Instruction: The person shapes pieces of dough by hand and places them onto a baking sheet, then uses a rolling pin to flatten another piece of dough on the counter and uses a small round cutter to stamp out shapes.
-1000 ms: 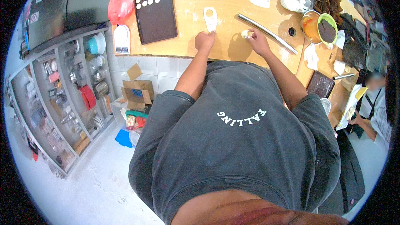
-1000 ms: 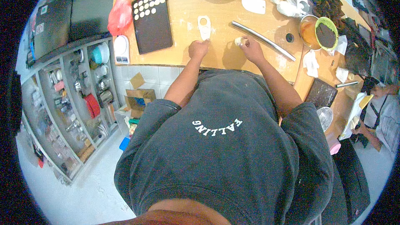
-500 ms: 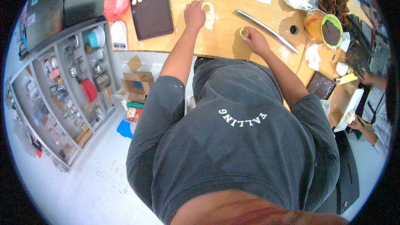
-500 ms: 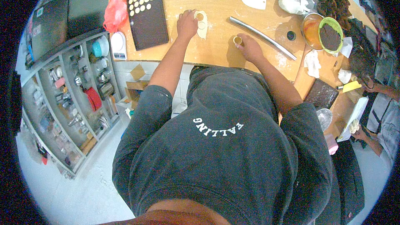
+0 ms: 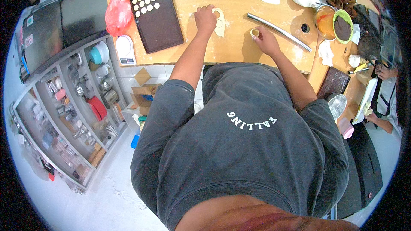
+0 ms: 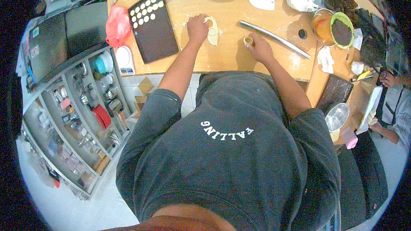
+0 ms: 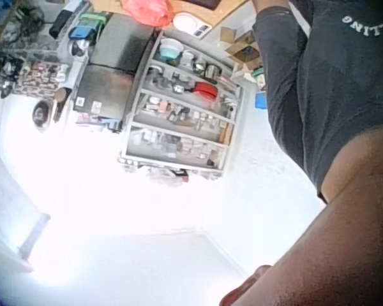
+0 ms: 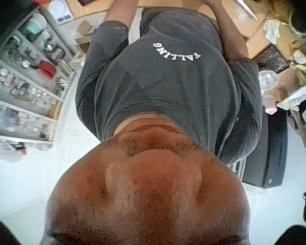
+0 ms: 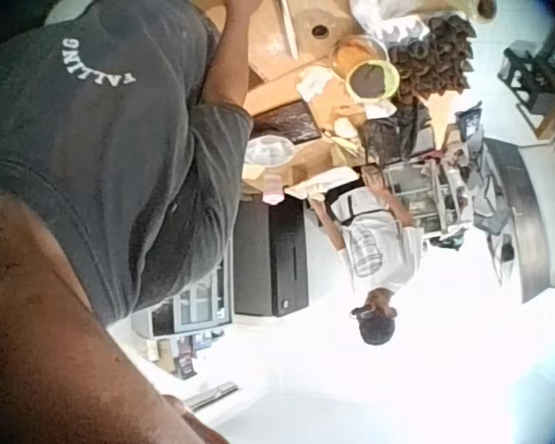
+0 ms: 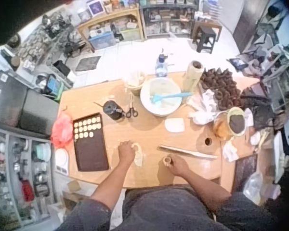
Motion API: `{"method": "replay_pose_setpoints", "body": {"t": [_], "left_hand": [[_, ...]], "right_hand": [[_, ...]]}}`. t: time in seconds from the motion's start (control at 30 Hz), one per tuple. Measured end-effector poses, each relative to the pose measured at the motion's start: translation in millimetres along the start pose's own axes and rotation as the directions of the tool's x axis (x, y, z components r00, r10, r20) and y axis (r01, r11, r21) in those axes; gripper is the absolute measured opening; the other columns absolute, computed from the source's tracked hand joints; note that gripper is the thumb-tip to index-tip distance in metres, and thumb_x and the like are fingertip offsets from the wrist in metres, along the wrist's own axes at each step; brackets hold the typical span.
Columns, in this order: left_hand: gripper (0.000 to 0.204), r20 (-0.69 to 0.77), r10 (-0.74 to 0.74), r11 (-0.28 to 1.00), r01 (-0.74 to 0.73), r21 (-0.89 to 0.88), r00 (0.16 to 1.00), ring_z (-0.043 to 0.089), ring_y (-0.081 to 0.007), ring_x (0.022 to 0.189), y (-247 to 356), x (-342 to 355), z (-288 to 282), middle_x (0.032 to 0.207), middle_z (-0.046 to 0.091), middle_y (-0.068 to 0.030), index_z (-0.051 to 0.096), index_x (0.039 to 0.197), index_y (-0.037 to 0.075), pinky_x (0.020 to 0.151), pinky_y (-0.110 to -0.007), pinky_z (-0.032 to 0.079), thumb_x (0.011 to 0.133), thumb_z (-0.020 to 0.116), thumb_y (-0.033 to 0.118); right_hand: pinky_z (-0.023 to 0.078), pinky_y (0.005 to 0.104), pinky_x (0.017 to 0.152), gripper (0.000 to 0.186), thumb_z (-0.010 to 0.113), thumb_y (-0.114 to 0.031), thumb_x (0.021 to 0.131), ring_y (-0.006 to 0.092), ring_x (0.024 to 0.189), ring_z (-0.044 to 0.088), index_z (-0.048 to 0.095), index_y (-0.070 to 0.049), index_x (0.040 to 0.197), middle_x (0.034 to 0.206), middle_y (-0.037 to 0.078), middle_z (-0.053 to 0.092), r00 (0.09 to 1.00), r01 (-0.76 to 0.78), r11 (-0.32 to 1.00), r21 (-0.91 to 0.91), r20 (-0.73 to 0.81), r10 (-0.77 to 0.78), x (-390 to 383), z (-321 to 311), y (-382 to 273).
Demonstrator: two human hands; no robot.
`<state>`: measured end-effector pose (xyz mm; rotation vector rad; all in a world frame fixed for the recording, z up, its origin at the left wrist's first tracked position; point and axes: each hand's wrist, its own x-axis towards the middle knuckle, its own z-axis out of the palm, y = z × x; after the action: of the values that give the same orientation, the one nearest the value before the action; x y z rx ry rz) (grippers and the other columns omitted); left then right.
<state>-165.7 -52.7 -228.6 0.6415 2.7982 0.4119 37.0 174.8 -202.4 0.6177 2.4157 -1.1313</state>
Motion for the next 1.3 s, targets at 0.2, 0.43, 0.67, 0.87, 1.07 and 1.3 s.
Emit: {"method": "replay_pose_setpoints", "body": {"t": [0.2, 0.43, 0.67, 0.87, 1.07, 1.3], "left_hand": [[0.036, -0.165, 0.067, 0.980, -0.096, -0.173, 0.984, 0.063, -0.0338, 0.103, 22.3, -34.7, -7.7, 0.102, 0.072, -0.0112, 0.073, 0.119, 0.012, 0.092, -0.048, 0.049, 0.083, 0.074, 0.014], [0.037, -0.212, 0.290, 0.877, -0.348, -0.331, 0.933, 0.062, -0.0304, 0.097, 35.0, -109.3, -22.7, 0.094, 0.069, -0.0068, 0.073, 0.119, 0.013, 0.090, -0.045, 0.048, 0.082, 0.075, 0.013], [0.033, -0.024, 0.265, 0.899, -0.256, -0.356, 0.964, 0.063, -0.0274, 0.095, -0.5, -156.3, -17.4, 0.095, 0.071, -0.0044, 0.075, 0.114, 0.013, 0.089, -0.042, 0.049, 0.082, 0.075, 0.015], [0.028, -0.088, 0.133, 0.950, -0.152, -0.272, 0.987, 0.064, -0.0320, 0.097, -0.6, -146.1, -5.6, 0.094, 0.070, -0.0094, 0.075, 0.114, 0.012, 0.090, -0.046, 0.051, 0.087, 0.074, 0.021], [0.034, -0.196, -0.051, 0.984, 0.015, -0.179, 0.979, 0.061, -0.0322, 0.108, 1.6, -88.9, 10.2, 0.113, 0.066, -0.0101, 0.074, 0.117, 0.011, 0.093, -0.047, 0.049, 0.087, 0.078, 0.026], [0.040, -0.030, -0.012, 0.999, 0.011, -0.039, 0.999, 0.057, -0.0286, 0.120, 9.9, -69.4, 5.3, 0.124, 0.063, -0.0075, 0.074, 0.122, 0.016, 0.097, -0.049, 0.047, 0.085, 0.081, 0.029]], "right_hand": [[0.056, 0.0467, 0.088, 0.047, 0.072, -0.028, 0.093, 0.0358, 0.100, 0.070, 0.060, -0.007, 0.133, 0.115, 0.019, 0.071, 0.998, 0.029, 0.999, 0.021, -0.060, -0.028, -0.5, 10.7, -7.6], [0.056, 0.0469, 0.089, 0.045, 0.073, -0.029, 0.093, 0.0357, 0.100, 0.070, 0.061, -0.009, 0.131, 0.114, 0.019, 0.071, 0.999, 0.022, 1.000, -0.017, -0.041, -0.023, 2.0, 12.2, -9.2], [0.055, 0.0477, 0.089, 0.047, 0.072, -0.029, 0.093, 0.0362, 0.101, 0.070, 0.060, -0.009, 0.134, 0.115, 0.019, 0.071, 0.997, 0.048, 0.999, 0.015, -0.060, -0.047, -6.0, 19.3, -2.2], [0.054, 0.0434, 0.077, 0.046, 0.075, -0.024, 0.092, 0.0302, 0.085, 0.068, 0.061, -0.008, 0.133, 0.094, 0.015, 0.070, 0.978, 0.151, 0.987, -0.049, -0.136, -0.156, -6.2, 22.9, 14.3], [0.055, 0.0467, 0.092, 0.047, 0.073, -0.027, 0.094, 0.0363, 0.104, 0.069, 0.061, -0.008, 0.135, 0.117, 0.018, 0.071, 0.996, 0.070, 0.997, -0.013, -0.056, -0.070, -18.7, 7.8, 1.4], [0.054, 0.0461, 0.094, 0.048, 0.074, -0.022, 0.091, 0.0353, 0.107, 0.068, 0.061, -0.007, 0.135, 0.120, 0.018, 0.070, 0.989, 0.117, 0.993, -0.027, -0.088, -0.119, -29.5, 2.7, 9.6]]}}
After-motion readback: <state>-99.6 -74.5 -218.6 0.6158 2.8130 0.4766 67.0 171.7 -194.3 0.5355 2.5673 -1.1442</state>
